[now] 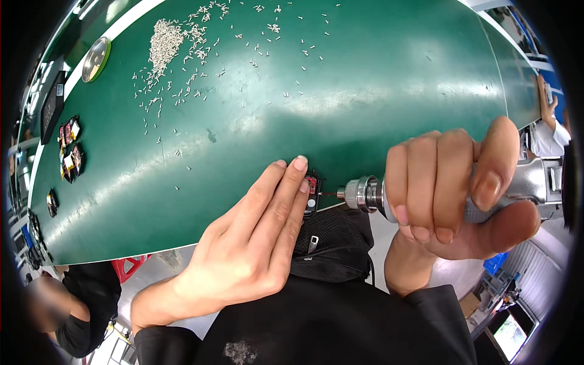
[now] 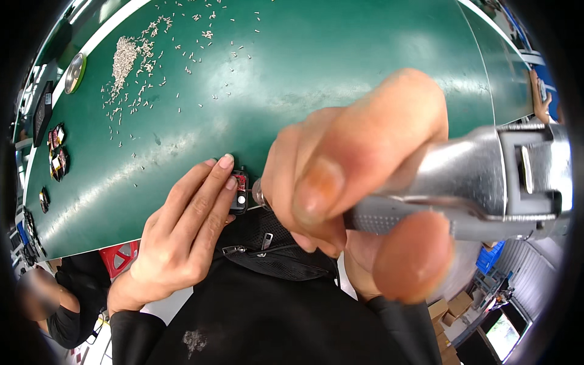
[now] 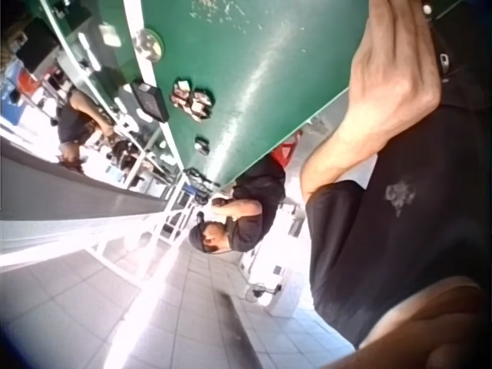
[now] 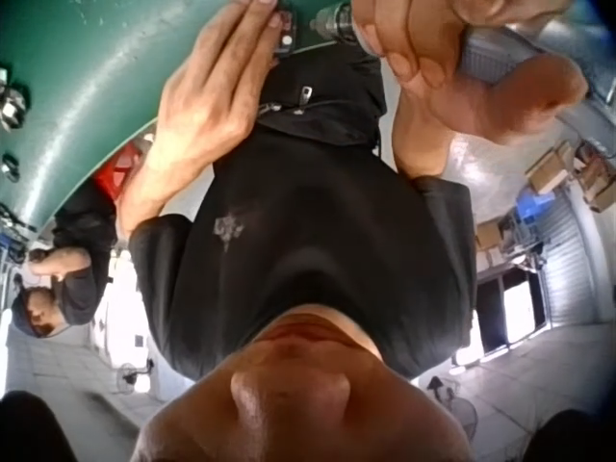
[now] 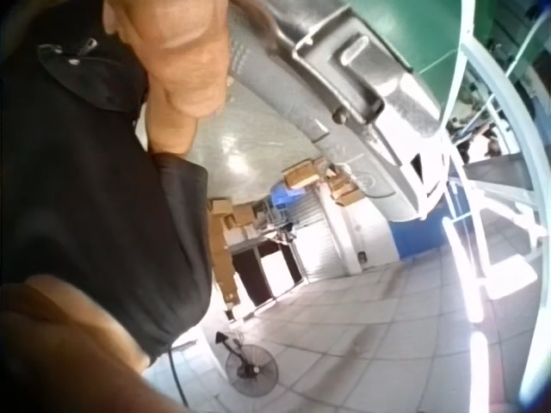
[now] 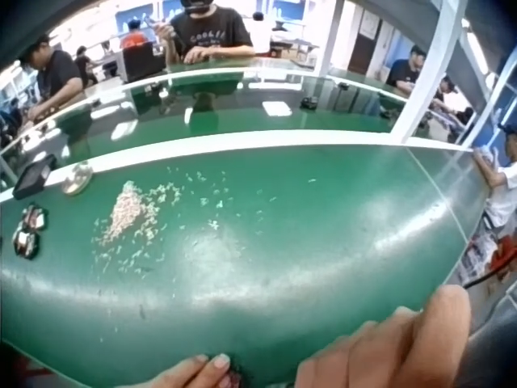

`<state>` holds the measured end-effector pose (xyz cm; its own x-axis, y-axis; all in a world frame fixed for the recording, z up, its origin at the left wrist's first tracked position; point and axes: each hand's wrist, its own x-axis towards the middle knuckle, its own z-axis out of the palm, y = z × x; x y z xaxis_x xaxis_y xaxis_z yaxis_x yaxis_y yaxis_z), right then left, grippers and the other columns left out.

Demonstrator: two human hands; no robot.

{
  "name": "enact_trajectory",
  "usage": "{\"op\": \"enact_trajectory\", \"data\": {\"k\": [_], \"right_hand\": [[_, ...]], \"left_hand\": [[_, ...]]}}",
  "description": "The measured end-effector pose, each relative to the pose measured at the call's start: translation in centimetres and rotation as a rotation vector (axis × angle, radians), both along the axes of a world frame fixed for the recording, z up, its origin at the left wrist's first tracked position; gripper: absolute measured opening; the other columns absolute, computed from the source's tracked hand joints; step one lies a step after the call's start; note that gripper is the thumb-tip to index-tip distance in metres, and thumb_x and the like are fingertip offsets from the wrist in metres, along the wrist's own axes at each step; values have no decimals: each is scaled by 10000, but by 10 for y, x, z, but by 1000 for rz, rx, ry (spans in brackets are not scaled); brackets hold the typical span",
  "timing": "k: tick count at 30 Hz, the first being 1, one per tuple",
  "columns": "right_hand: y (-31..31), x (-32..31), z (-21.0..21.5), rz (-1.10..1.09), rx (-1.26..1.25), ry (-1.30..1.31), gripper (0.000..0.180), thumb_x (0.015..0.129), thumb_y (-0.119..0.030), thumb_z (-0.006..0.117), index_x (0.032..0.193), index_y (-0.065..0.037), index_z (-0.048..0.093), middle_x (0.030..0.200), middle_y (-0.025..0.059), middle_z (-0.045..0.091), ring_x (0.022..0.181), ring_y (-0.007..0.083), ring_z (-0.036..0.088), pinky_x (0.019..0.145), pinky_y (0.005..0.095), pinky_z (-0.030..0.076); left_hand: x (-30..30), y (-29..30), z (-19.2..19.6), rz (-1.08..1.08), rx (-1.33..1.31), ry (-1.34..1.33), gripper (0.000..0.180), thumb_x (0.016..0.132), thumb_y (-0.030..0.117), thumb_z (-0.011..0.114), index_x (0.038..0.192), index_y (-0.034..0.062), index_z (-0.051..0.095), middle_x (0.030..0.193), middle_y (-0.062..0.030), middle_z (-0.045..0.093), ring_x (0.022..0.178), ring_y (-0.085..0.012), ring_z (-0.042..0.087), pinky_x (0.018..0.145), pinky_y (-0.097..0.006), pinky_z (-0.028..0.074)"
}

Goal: Assembling small electronic components using an electric screwdriver on a factory assembly line.

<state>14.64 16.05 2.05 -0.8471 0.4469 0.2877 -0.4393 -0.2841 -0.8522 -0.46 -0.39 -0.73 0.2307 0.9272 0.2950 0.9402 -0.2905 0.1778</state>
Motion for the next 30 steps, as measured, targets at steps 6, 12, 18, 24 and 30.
{"op": "enact_trajectory", "data": {"k": [6,12,18,24,30], "right_hand": [[5,-9,-8,-14,32,-39,329,974,-440,470,956,-112,458,538,-37,466,486,98,470,541,253,434],[8,-10,-6,14,78,-110,289,976,-391,485,923,-110,442,546,-32,467,488,97,475,527,250,435],[1,-15,-1,-1,100,-126,236,928,-284,552,848,-96,435,537,-24,467,465,106,464,492,257,416],[-9,-28,-6,1,68,-39,232,856,-163,633,763,-75,440,524,-15,471,440,121,453,456,266,392],[1,-45,-3,175,247,110,196,784,-112,699,718,-55,523,542,10,542,429,141,503,426,273,398]], "left_hand": [[0,1,5,-7,-74,-59,349,692,-8,654,1005,-158,614,1107,-269,610,993,-360,615,782,-382,569],[-1,3,2,-10,-48,-68,327,679,-10,655,969,-159,625,1084,-266,620,975,-354,620,777,-375,571],[4,1,-9,6,53,-91,383,614,-13,646,963,-170,624,1082,-267,620,965,-352,619,795,-383,569],[2,-3,-7,10,25,-107,460,560,6,588,980,-179,615,1110,-287,600,998,-366,600,831,-404,554],[-3,-4,4,26,27,6,315,687,60,614,941,-124,651,1094,-246,625,1041,-321,585,915,-352,495]]}}
